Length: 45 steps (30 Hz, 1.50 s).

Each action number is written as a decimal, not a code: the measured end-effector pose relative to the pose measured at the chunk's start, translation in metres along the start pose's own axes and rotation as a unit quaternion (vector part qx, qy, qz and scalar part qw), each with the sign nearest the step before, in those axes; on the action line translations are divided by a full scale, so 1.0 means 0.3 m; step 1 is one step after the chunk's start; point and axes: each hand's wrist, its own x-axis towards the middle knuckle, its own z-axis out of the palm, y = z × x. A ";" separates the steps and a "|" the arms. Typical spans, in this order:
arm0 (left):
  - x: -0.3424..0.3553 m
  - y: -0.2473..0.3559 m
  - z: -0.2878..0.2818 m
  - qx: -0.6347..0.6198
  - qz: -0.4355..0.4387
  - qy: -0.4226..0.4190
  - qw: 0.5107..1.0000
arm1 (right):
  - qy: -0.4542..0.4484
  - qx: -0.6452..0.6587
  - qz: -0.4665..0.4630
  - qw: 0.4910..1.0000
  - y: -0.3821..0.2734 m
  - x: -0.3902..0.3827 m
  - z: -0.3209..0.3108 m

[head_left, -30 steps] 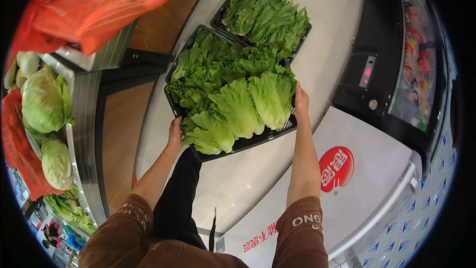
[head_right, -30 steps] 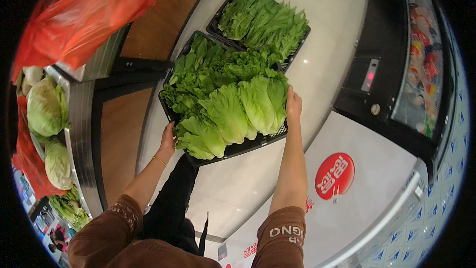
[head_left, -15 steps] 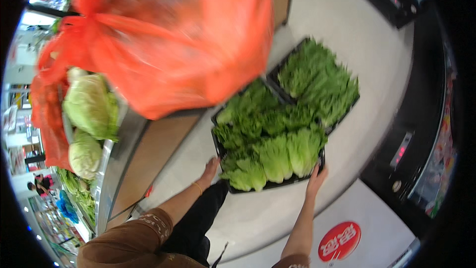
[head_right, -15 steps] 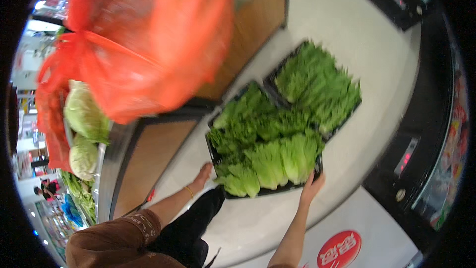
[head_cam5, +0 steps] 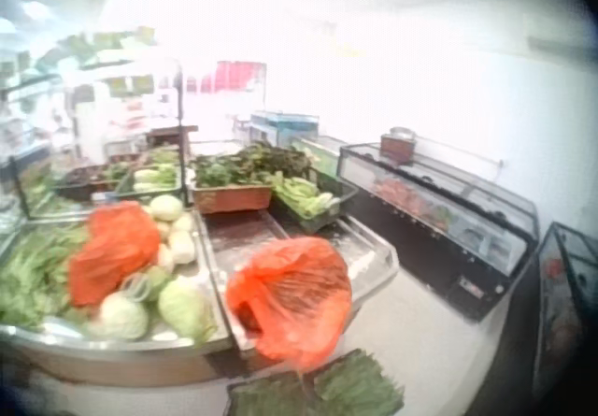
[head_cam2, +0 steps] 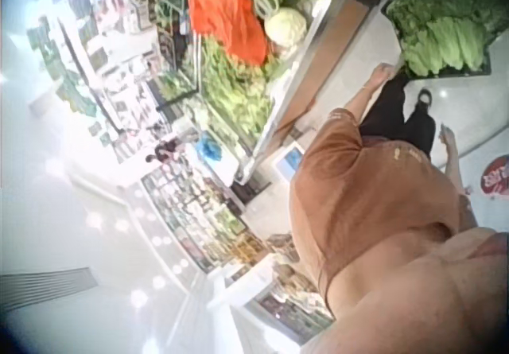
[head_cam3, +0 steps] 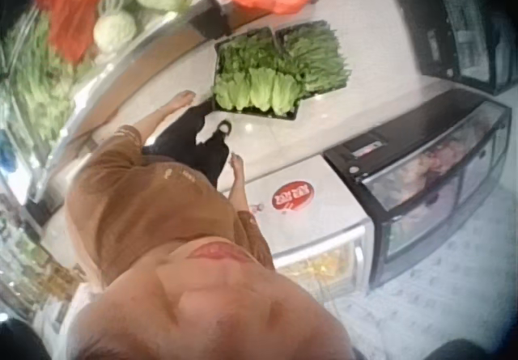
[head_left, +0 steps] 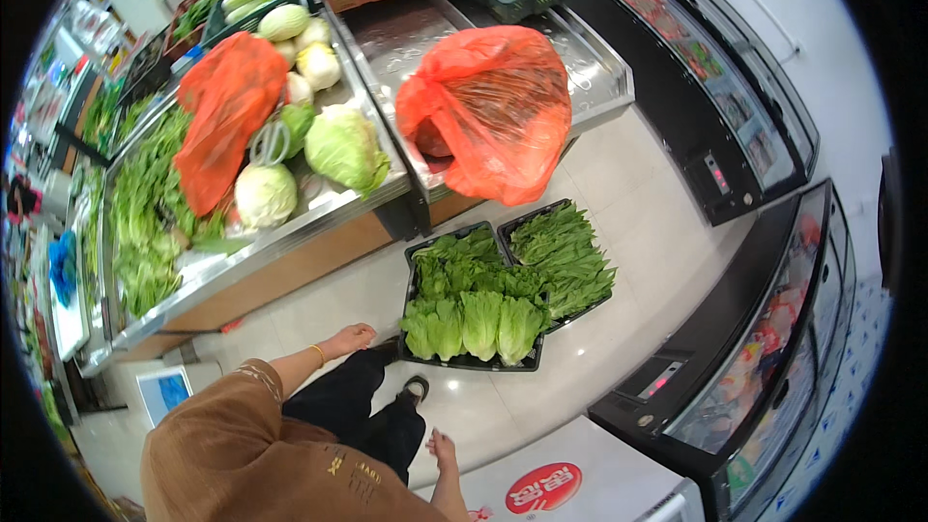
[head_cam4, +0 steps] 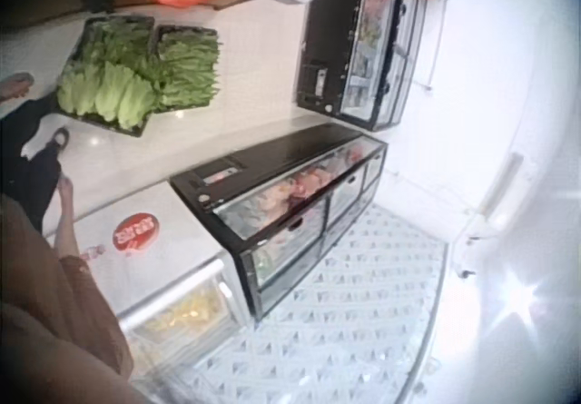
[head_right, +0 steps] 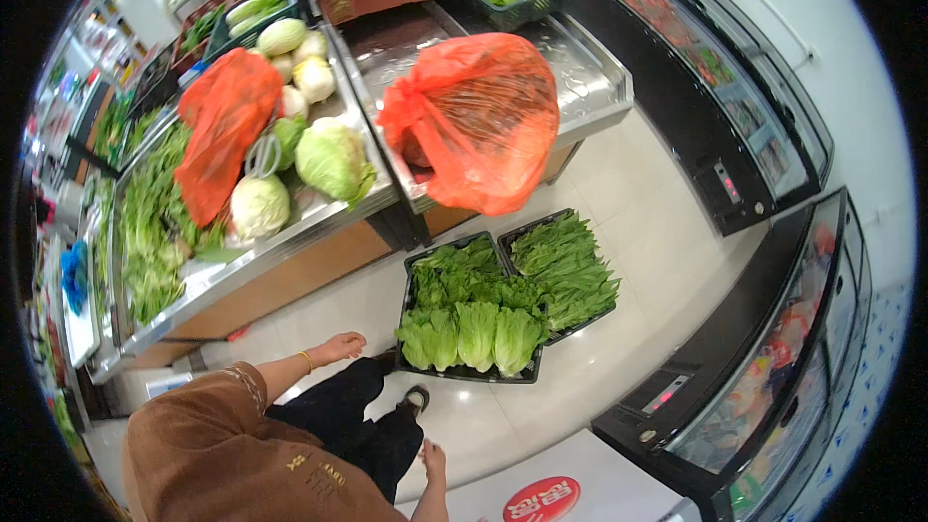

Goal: The person picks up lettuce from a pile, trims the stem end with a knife, peels away outer leaves, and places the trimmed lettuce into a black crate.

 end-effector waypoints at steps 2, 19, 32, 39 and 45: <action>-0.161 0.029 -0.010 -0.008 -0.030 0.018 0.999 | -0.010 0.041 -0.035 0.999 -0.198 -0.041 -0.058; -0.703 0.096 -0.435 -0.108 0.099 0.131 0.981 | 0.127 0.024 -0.628 0.767 -2.315 -0.473 0.456; -0.536 0.675 -1.011 -0.144 0.274 -0.062 0.949 | 0.299 -0.354 -0.633 0.621 -2.714 -0.263 0.489; -0.360 1.026 -1.083 -0.094 0.310 -0.109 0.940 | 0.019 0.033 -0.561 0.827 -2.771 -0.887 0.651; -0.133 1.341 -1.011 -0.071 0.350 -0.123 0.926 | -0.121 -0.040 -0.639 0.759 -2.876 -1.050 0.669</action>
